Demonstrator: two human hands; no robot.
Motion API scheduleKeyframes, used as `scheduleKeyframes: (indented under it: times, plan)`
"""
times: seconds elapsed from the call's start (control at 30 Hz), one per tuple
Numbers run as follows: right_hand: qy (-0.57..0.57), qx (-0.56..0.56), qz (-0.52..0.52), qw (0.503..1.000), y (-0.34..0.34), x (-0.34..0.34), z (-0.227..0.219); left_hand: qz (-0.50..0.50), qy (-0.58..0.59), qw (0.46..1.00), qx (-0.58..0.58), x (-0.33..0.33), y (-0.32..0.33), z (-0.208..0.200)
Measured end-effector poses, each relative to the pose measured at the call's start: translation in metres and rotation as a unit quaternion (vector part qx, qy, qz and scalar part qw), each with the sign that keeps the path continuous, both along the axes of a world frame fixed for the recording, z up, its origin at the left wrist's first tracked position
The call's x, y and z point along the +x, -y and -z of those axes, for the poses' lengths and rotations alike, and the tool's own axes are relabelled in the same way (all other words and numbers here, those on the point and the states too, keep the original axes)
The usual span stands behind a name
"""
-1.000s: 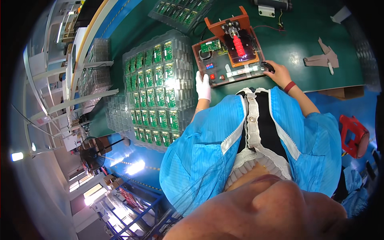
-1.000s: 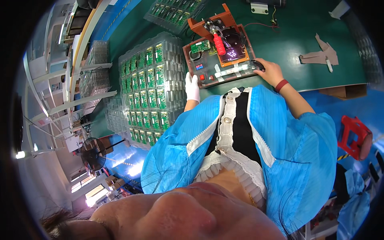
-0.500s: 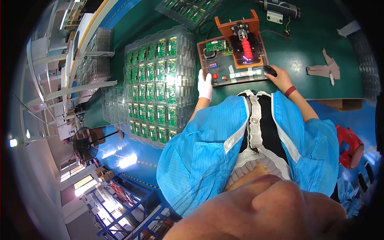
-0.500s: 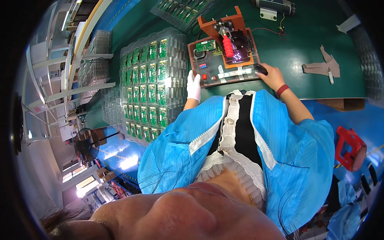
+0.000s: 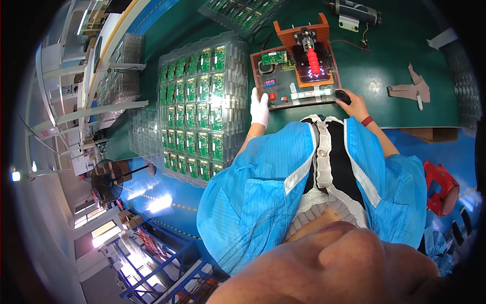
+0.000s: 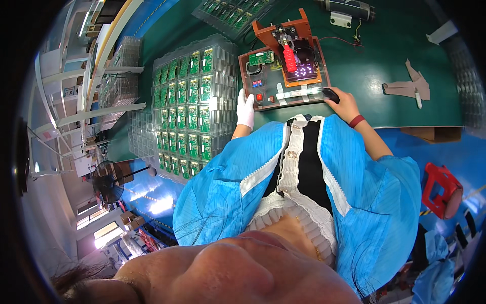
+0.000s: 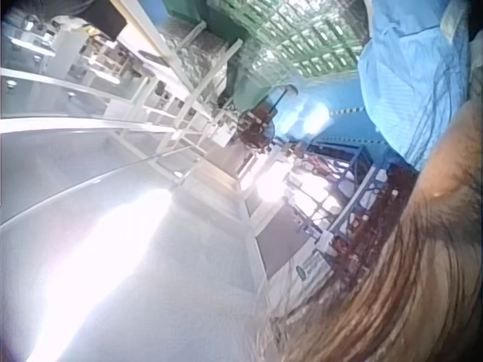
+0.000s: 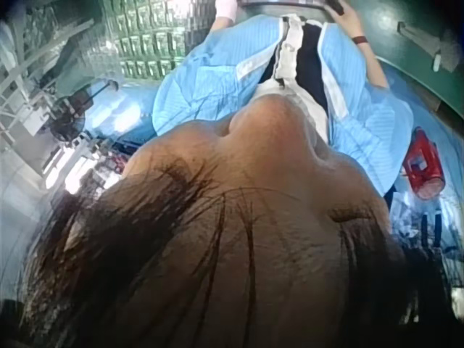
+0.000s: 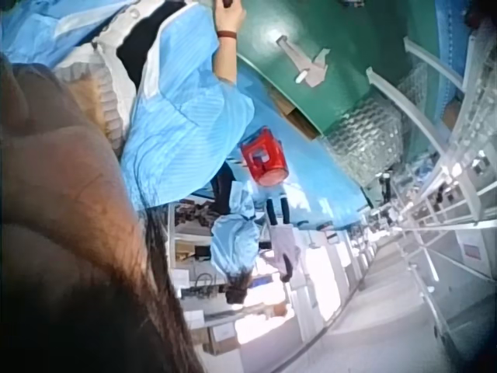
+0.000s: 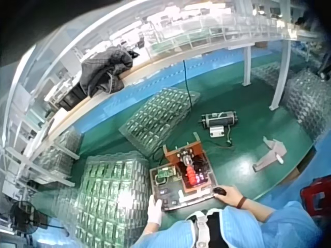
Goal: Placing printed circuit boards into a testing jig, clamping them down with a lever, and sorting them into a storage tray.
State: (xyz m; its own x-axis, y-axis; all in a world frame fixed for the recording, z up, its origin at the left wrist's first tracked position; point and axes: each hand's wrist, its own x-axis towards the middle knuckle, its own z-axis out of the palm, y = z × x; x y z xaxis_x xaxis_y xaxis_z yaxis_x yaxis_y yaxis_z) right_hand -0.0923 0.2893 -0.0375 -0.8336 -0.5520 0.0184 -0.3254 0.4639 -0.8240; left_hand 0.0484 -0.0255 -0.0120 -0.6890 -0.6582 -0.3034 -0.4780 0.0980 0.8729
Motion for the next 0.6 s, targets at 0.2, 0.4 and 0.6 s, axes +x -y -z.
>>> scheduleKeyframes:
  times: [0.2, 0.4, 0.6]
  plan:
    - [-0.025, 0.039, -0.041, 0.998, 0.0, 0.001, -0.014, -0.018, 0.04, 0.999, -0.018, -0.002, -0.001, 0.002]
    - [0.009, -0.063, 0.019, 0.998, -0.005, 0.012, -0.007, 0.011, 0.056, 0.997, -0.055, 0.002, 0.005, 0.014]
    - [-0.104, -0.196, 0.148, 0.964, 0.021, -0.013, -0.089, 0.064, -0.011, 0.998, -0.014, 0.004, 0.015, 0.018]
